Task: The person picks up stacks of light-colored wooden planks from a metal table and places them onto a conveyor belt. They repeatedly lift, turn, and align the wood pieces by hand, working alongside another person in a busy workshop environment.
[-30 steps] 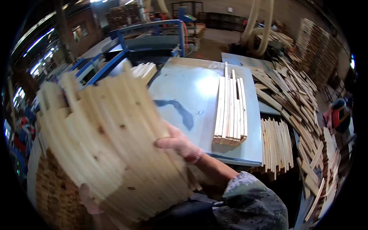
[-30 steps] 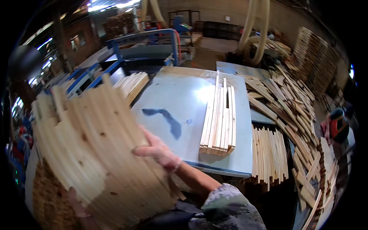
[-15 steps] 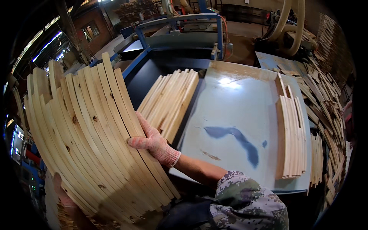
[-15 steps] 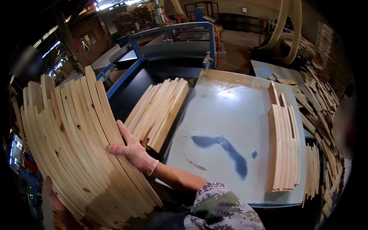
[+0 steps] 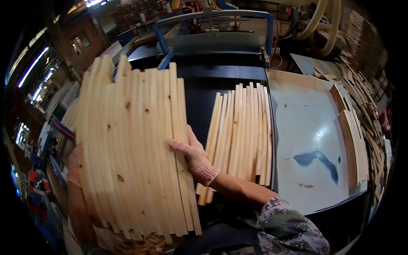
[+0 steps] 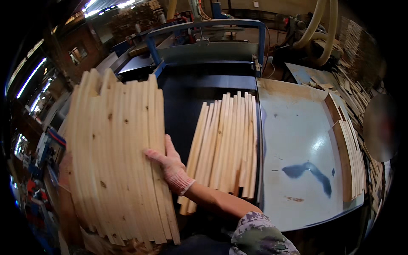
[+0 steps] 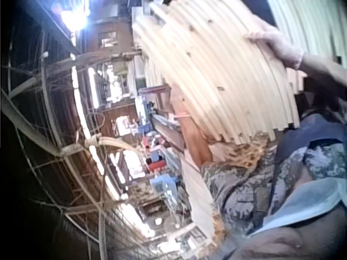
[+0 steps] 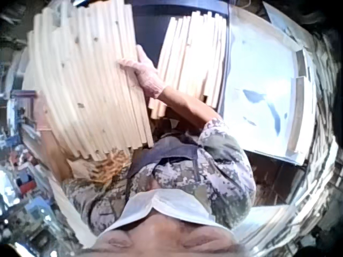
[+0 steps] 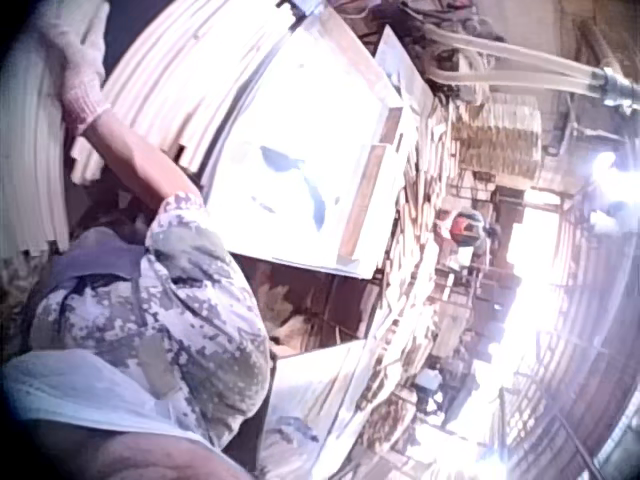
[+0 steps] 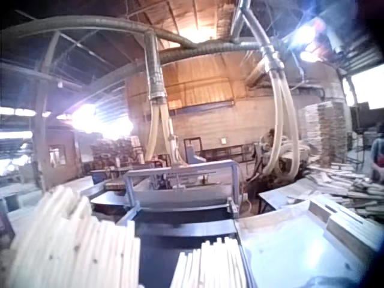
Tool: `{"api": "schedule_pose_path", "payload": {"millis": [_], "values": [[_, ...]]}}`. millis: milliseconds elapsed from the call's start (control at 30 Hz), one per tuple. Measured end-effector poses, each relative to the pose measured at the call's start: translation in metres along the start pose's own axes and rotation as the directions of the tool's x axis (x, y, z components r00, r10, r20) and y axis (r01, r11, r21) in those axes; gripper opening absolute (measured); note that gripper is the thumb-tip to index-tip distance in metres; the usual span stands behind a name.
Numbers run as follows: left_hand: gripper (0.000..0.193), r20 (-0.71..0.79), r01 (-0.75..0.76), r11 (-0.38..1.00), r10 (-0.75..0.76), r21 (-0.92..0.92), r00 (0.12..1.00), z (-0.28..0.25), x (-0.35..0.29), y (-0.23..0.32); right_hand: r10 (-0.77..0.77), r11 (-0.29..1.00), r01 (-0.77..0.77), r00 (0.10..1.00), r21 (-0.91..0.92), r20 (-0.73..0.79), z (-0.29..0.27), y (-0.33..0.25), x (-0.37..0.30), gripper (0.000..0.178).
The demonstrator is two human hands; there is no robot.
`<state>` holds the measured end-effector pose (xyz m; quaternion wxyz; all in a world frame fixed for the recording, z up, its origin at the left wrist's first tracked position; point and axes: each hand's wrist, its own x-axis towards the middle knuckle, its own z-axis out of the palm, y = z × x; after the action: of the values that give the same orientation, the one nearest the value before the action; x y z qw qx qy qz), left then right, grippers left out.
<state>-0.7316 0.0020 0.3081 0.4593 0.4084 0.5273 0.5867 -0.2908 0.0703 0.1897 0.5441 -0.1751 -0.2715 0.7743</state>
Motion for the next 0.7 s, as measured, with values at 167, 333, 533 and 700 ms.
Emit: {"api": "schedule_pose_path", "payload": {"millis": [167, 333, 533, 700], "values": [[0.051, 0.254, 0.27, 0.962, -0.254, -0.031, 0.933, -0.018, 0.15, -0.089, -0.002, 1.0, -0.005, 0.96, -0.023, -0.281, -0.02, 0.048, 0.065, 0.093], [0.061, 0.479, 0.622, 0.771, -0.5, -0.133, 0.721, -0.001, 0.228, -0.152, -0.051, 0.978, -0.054, 0.873, -0.202, -0.484, -0.03, 0.063, 0.093, 0.049], [0.061, 0.523, 0.638, 0.767, -0.57, 0.063, 0.634, 0.004, 0.295, -0.23, 0.002, 0.979, -0.132, 0.762, -0.152, -0.648, -0.074, 0.094, 0.108, 0.083], [0.066, 0.367, 0.565, 0.792, -0.609, 0.233, 0.703, 0.017, 0.301, -0.24, -0.049, 0.963, -0.148, 0.73, -0.227, -0.682, -0.085, 0.106, 0.113, 0.104]]}}
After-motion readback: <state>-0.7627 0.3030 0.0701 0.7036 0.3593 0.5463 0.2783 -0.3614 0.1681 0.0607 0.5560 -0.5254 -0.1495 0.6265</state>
